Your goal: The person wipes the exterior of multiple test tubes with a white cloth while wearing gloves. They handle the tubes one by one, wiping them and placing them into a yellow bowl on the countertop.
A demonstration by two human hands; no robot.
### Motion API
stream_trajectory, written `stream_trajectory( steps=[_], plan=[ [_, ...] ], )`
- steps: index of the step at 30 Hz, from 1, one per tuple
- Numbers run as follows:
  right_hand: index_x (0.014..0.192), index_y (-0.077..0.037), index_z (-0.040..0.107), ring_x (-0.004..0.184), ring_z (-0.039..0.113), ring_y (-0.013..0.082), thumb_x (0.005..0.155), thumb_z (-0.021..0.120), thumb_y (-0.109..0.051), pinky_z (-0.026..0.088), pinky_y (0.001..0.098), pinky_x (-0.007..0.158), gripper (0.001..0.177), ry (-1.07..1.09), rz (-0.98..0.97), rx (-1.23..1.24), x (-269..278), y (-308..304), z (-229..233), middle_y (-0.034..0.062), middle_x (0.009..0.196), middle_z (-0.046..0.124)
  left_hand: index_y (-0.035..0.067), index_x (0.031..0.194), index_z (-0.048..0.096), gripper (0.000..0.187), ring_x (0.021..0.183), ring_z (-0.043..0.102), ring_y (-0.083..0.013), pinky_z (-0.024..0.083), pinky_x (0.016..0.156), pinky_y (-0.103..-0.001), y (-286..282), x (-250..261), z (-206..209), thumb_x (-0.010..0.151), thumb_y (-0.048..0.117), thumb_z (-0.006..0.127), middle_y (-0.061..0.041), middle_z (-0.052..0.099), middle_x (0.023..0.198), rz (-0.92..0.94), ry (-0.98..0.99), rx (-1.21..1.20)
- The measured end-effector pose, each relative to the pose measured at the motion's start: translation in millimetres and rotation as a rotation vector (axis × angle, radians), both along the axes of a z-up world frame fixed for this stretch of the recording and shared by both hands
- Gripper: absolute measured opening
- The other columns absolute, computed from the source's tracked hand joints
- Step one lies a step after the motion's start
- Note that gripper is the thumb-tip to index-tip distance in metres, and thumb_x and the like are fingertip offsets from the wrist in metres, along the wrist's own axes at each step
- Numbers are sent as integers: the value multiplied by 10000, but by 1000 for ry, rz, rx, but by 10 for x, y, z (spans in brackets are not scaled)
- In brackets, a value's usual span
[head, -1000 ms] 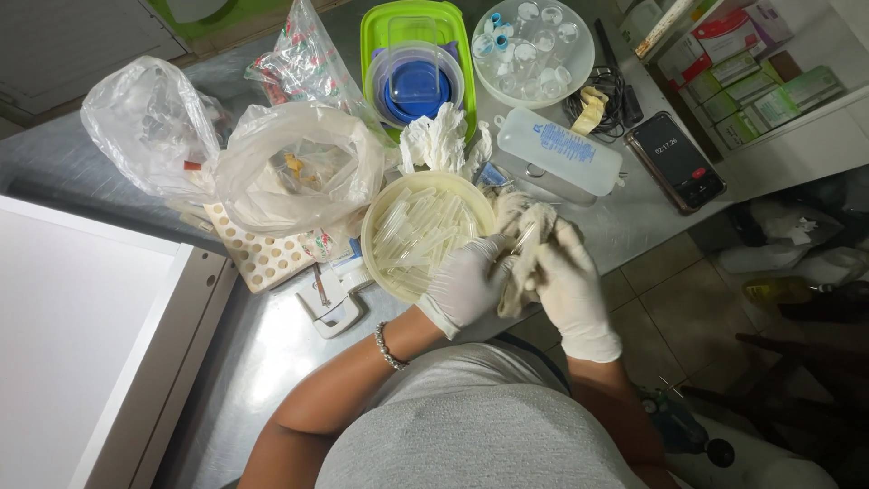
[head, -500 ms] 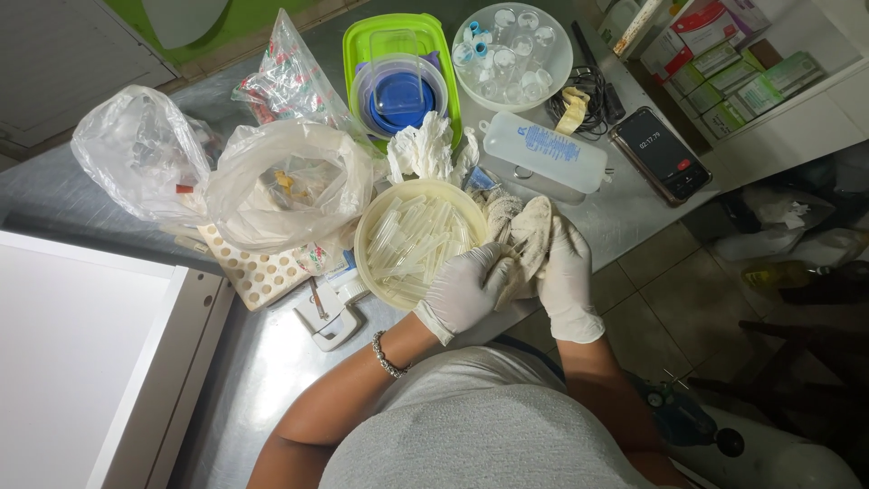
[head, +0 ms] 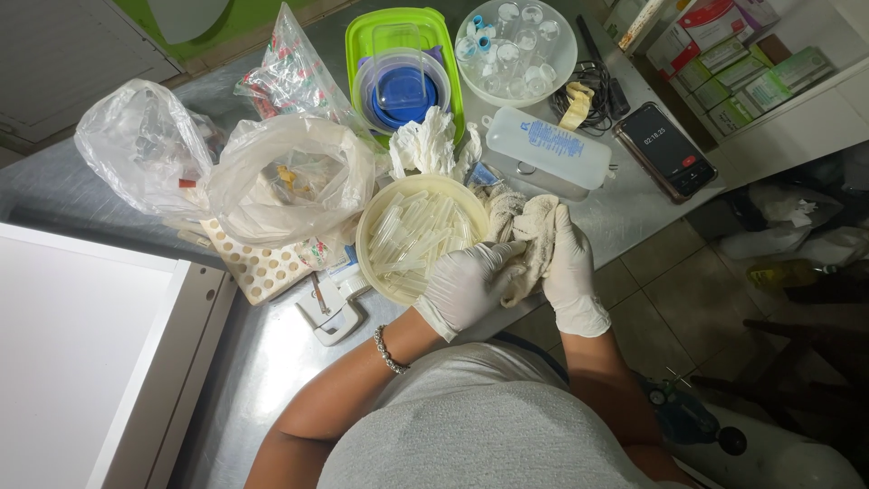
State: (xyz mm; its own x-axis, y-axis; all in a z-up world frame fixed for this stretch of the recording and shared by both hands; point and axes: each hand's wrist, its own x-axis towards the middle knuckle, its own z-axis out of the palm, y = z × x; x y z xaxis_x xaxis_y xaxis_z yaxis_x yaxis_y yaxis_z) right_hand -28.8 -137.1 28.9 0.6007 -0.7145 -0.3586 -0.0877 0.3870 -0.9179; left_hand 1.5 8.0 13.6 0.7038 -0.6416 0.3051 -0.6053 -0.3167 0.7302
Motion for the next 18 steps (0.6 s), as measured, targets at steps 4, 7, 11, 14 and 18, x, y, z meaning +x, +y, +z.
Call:
stream_trajectory(
  steps=[4,7,11,14,18],
  plan=[
    [845,-165,676,494,567,100,952,737,-511,451,231,412,367,57,-62,-25,23,32,-130,39,641,648,215,1004,733,118,780,746,-339,604,634,-408,151,-63,486,904,261,692,-37,731,817,44,-48,-16],
    [923,-161,701,636,596,105,984,685,-538,529,244,567,383,109,-18,-83,-15,41,-133,31,758,680,202,978,713,108,736,743,-300,602,628,-388,89,18,110,881,250,718,-32,701,795,84,-216,60],
    [976,-157,730,648,589,112,1014,662,-489,493,241,537,342,105,82,-204,-107,-56,-471,62,746,654,202,909,644,106,609,691,-275,561,529,-385,-18,36,1,867,287,692,-7,601,692,144,-367,105],
    [961,-153,730,704,603,107,1024,662,-450,514,248,572,311,94,131,-284,-114,-110,-542,75,797,671,206,873,604,110,558,656,-267,528,487,-390,-64,47,29,860,283,681,3,546,659,205,-472,142],
    [976,-145,725,798,605,92,1077,597,-415,546,257,647,315,61,212,-385,-233,-175,-708,75,832,655,169,876,564,166,560,641,-260,522,498,-395,-53,79,76,830,259,696,3,495,661,248,-569,161]
  ],
)
